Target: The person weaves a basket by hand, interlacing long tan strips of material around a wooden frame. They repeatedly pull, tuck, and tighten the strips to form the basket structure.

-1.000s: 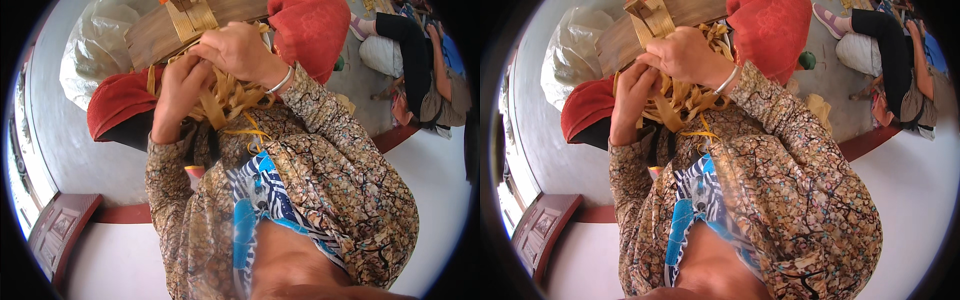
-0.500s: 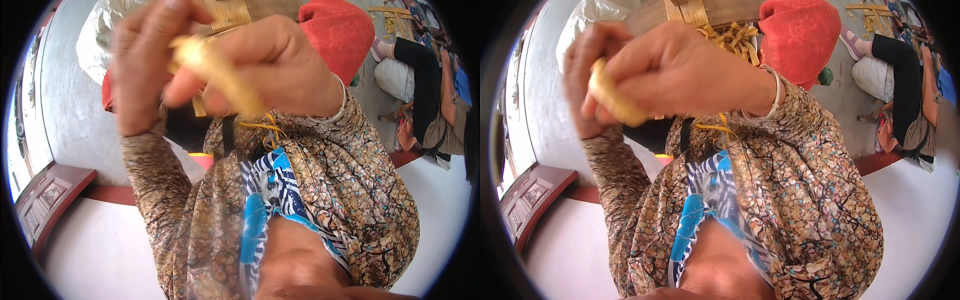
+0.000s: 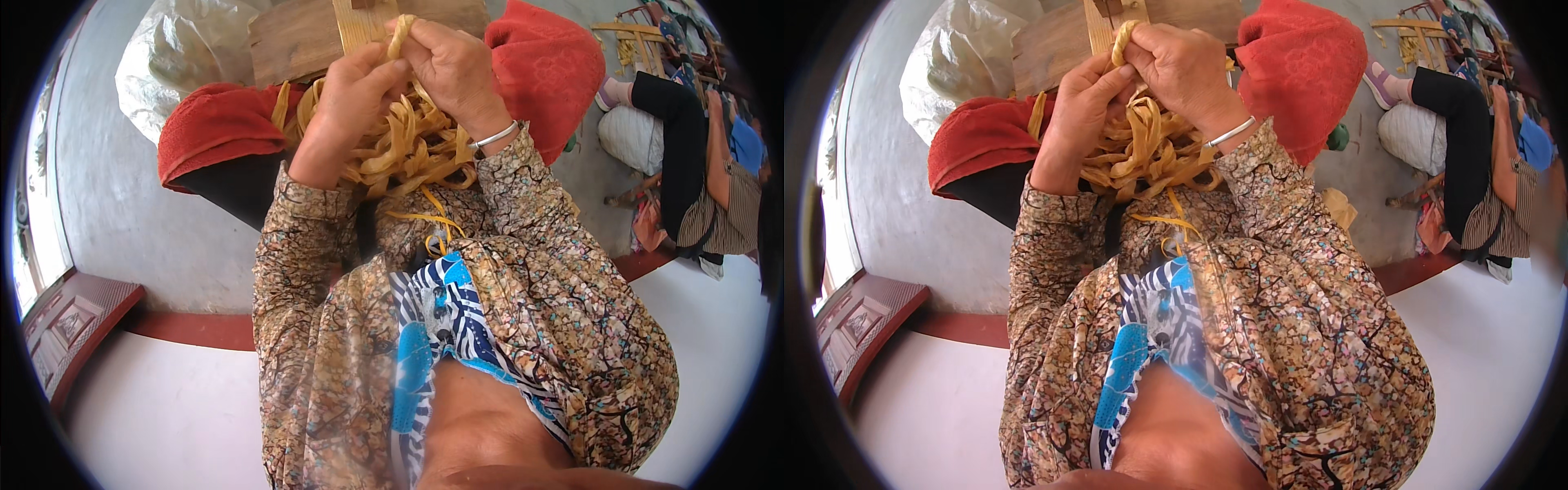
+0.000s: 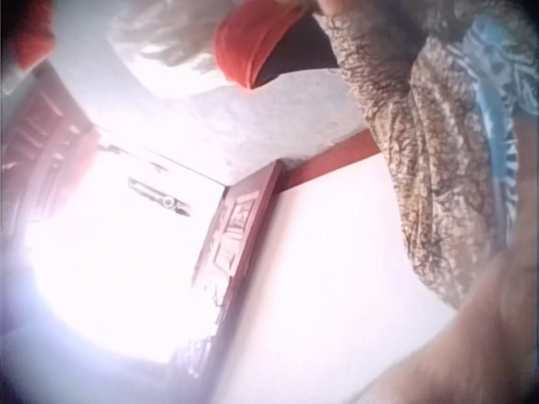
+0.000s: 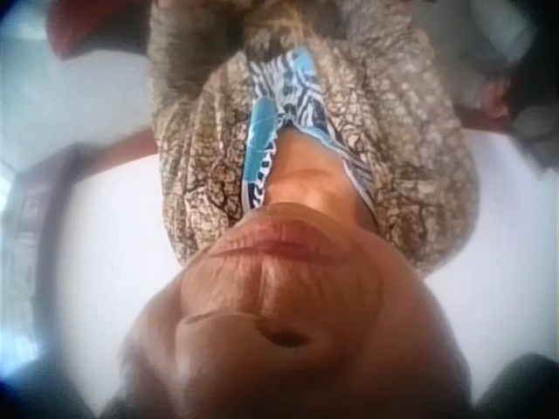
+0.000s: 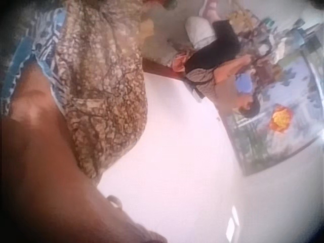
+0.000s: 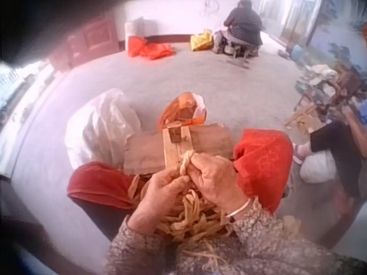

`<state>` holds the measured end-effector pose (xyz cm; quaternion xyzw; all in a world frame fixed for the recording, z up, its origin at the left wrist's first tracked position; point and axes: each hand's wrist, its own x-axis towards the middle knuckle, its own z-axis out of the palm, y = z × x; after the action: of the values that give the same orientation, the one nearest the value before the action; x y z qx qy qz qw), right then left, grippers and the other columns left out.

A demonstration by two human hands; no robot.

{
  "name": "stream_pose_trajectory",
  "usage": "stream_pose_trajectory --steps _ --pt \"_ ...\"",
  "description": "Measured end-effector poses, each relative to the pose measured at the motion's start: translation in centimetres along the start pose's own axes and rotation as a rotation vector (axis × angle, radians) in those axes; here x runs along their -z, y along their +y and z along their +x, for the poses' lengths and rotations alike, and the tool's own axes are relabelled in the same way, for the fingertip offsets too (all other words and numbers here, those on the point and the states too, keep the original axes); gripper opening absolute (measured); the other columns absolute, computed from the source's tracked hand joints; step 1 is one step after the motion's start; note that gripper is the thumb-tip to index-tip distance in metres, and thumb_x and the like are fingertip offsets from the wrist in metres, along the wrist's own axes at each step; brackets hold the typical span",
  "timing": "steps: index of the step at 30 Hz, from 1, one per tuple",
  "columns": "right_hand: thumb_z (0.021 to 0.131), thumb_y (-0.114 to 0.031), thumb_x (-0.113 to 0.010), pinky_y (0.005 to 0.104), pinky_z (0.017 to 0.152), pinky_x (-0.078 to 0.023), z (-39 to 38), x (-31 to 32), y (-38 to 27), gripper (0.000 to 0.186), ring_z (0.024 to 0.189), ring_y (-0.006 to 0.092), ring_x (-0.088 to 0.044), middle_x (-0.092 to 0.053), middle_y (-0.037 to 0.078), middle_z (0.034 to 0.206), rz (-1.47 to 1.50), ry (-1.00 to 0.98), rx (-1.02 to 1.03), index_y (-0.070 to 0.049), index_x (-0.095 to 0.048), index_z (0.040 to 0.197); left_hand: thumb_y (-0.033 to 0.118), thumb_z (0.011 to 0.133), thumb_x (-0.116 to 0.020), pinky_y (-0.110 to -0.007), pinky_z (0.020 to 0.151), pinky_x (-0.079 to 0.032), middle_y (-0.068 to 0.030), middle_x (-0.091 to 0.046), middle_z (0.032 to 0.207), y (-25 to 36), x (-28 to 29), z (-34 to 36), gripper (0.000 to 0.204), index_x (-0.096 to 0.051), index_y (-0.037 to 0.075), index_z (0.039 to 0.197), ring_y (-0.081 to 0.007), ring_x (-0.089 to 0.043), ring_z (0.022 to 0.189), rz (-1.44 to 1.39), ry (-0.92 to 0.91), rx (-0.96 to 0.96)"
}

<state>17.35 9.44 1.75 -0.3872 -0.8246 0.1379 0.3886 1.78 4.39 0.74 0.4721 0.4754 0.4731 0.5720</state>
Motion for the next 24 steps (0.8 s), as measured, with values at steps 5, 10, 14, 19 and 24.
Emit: stream_pose_trajectory --steps 5,10,14,19,24 --pt "0.091 -0.022 -0.060 0.0309 0.059 -0.047 -1.2 -0.5 1.5 0.017 0.068 0.0204 -0.063 -0.064 0.004 0.075 0.121 -0.163 -0.059 -0.008 -0.066 0.084 0.009 0.086 -0.059 -0.034 0.054 -0.048 -0.0064 -0.064 0.076 0.1 -0.5 -1.3 0.017 -0.060 0.004 0.102 -0.0243 -0.062 0.062 1.109 0.278 -0.553" --pt "0.097 -0.018 -0.052 0.0281 0.073 -0.049 -4.4 -2.6 2.1 0.020 0.083 0.0107 -0.061 -0.064 0.000 0.091 1.305 -0.394 -0.832 -0.003 -0.065 0.093 0.006 0.080 -0.063 -0.037 0.064 -0.052 -0.0121 -0.066 0.100 -1.6 -1.9 -2.3 0.035 -0.058 0.004 0.115 -0.0314 -0.066 0.077 0.974 0.326 -0.648" --pt "0.096 -0.011 -0.051 0.0290 0.083 -0.049 -4.9 -2.2 1.3 0.019 0.094 0.0124 -0.061 -0.064 0.005 0.106 1.685 -0.385 -0.980 -0.002 -0.063 0.106 0.002 0.085 -0.061 -0.037 0.083 -0.052 -0.0187 -0.062 0.115 -2.6 -2.8 -3.1 0.040 -0.057 0.004 0.124 -0.0350 -0.063 0.103 0.807 0.268 -0.524" --pt "0.093 -0.003 -0.053 0.0247 0.081 -0.050 -4.7 -2.5 1.7 0.017 0.096 0.0134 -0.060 -0.062 0.005 0.112 1.366 -0.285 -0.750 0.002 -0.064 0.105 0.008 0.088 -0.060 -0.036 0.078 -0.051 -0.0199 -0.062 0.112 0.7 -3.0 -2.7 0.032 -0.057 0.002 0.119 -0.0361 -0.062 0.098 0.754 0.201 -0.373" --pt "0.083 0.002 -0.063 0.0282 0.085 -0.047 -2.9 -1.6 0.3 0.019 0.093 0.0199 -0.060 -0.062 0.008 0.107 0.590 0.030 -0.107 0.005 -0.064 0.102 0.017 0.094 -0.051 -0.037 0.060 -0.049 -0.0160 -0.063 0.077 -0.2 -2.5 -0.8 0.022 -0.060 -0.001 0.102 -0.0297 -0.064 0.066 0.625 0.277 -0.262"
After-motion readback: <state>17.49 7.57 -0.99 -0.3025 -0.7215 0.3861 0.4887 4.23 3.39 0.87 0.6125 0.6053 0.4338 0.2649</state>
